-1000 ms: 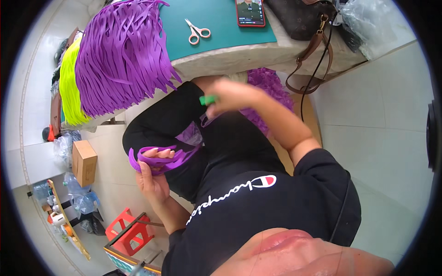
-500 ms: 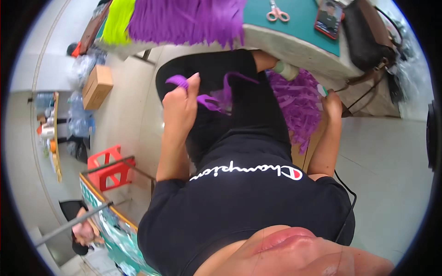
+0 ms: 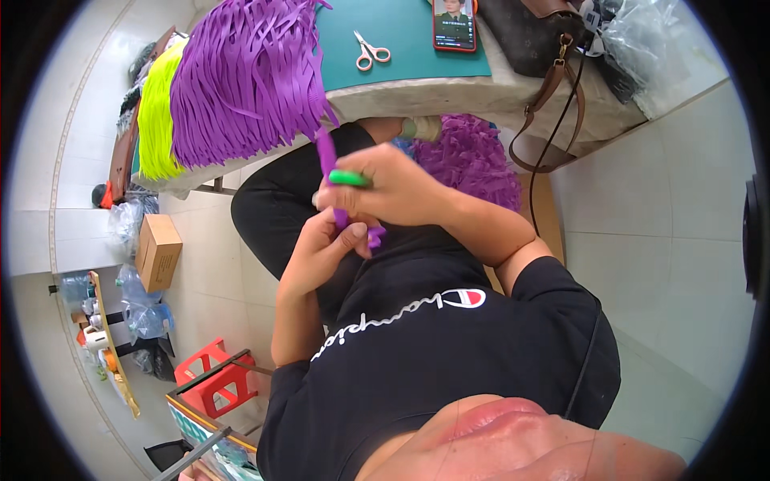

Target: The person links strips of silicone fringe using a crochet hook and trims sections with scissors.

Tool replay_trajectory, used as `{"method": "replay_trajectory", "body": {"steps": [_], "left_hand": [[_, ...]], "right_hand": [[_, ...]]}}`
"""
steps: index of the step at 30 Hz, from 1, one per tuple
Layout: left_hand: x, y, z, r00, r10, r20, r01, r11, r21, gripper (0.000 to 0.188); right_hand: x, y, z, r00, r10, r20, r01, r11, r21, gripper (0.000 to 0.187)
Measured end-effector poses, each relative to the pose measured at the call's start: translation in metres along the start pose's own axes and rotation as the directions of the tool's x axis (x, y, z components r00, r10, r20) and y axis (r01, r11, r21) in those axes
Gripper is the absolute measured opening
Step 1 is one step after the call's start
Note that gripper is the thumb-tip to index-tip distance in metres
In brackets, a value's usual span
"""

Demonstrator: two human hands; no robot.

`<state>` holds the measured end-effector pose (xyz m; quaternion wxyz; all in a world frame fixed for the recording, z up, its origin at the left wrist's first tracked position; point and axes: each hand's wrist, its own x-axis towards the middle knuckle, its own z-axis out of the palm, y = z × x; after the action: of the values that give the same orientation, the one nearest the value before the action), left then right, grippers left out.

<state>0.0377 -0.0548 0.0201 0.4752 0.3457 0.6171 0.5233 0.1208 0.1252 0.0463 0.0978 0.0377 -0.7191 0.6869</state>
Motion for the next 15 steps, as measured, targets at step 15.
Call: {"method": "replay_trajectory", "body": {"steps": [15], "left_hand": [[-0.016,-0.016,-0.047,0.998,0.057,0.029,-0.050,0.980,-0.193,0.022]], "right_hand": [[0.082,-0.102,-0.153,0.816,-0.221,-0.534,0.266,0.964,0.006,0.030]]}}
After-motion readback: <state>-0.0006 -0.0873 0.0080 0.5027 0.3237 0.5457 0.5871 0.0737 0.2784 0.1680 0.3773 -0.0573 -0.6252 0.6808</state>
